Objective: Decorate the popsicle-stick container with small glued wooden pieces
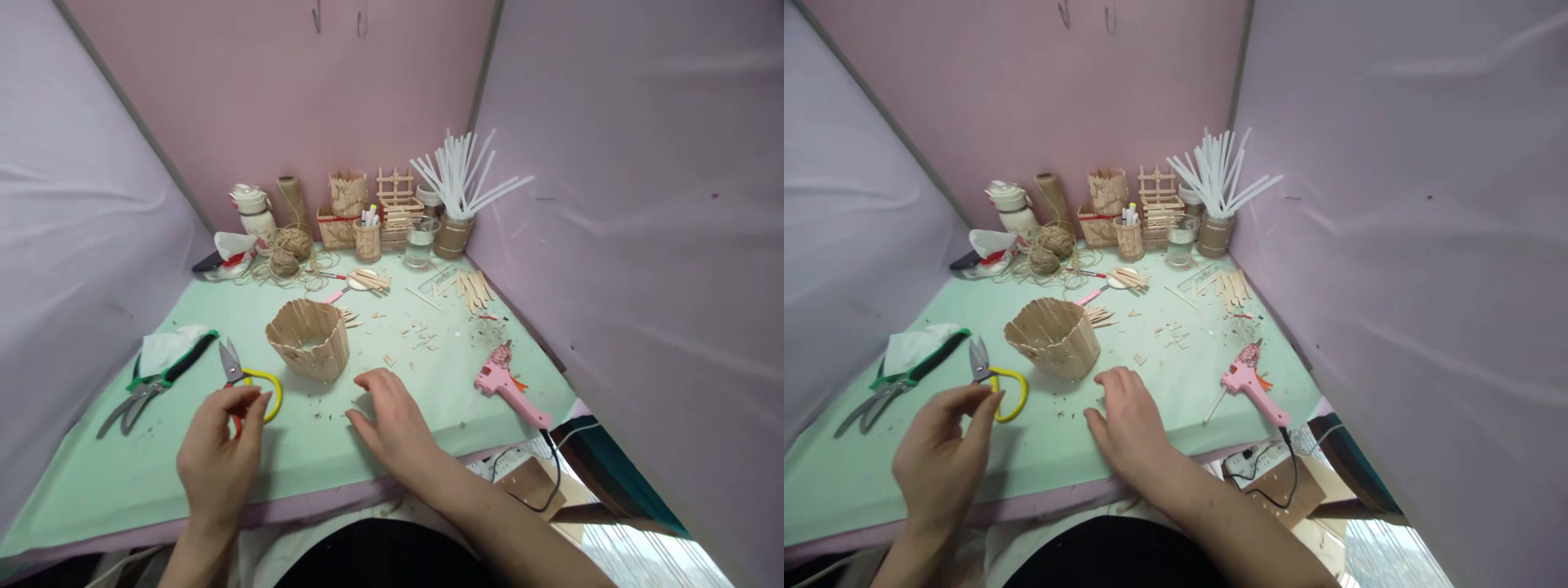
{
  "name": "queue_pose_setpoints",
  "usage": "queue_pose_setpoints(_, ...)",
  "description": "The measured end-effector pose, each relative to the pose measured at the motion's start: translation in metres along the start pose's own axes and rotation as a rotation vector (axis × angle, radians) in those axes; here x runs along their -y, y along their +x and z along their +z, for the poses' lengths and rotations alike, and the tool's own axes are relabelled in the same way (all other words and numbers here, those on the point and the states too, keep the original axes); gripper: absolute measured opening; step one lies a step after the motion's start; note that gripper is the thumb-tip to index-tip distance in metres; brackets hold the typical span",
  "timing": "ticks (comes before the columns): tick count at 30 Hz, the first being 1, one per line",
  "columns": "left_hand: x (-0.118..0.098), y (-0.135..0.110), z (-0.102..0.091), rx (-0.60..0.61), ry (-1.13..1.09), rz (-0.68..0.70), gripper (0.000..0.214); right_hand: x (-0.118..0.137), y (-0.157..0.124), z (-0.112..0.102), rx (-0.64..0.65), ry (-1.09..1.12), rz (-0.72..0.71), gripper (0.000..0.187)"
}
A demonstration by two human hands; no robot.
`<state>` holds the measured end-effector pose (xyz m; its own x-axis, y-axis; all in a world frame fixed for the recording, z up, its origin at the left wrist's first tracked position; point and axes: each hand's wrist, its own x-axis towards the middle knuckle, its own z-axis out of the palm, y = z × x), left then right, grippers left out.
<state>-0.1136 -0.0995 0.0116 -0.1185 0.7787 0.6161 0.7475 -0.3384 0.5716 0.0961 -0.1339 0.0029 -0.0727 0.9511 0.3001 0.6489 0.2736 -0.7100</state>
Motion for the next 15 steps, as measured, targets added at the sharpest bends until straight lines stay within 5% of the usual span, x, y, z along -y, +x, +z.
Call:
queue_pose_setpoints(3, -0.021, -0.015, 0.006, 0.230, -0.199, 0.119, 0.007, 0.000, -0.008, -0.013, 0.039, -0.042, -0.008, 0.012)
queue_pose_setpoints(7, -0.049, -0.021, 0.032, 0.506, -0.352, 0.079, 0.016, 0.000, -0.013, -0.030, 0.072, -0.110, 0.019, 0.007)
queue_pose_setpoints(11, -0.069, -0.020, 0.064, 0.610, -0.412, -0.021, 0.031, -0.001, -0.016, -0.050, 0.072, -0.212, 0.086, 0.019)
queue_pose_setpoints(15, -0.076, -0.024, 0.083, 0.568, -0.414, -0.070, 0.041, -0.011, -0.015, -0.075, 0.028, -0.249, 0.131, 0.032)
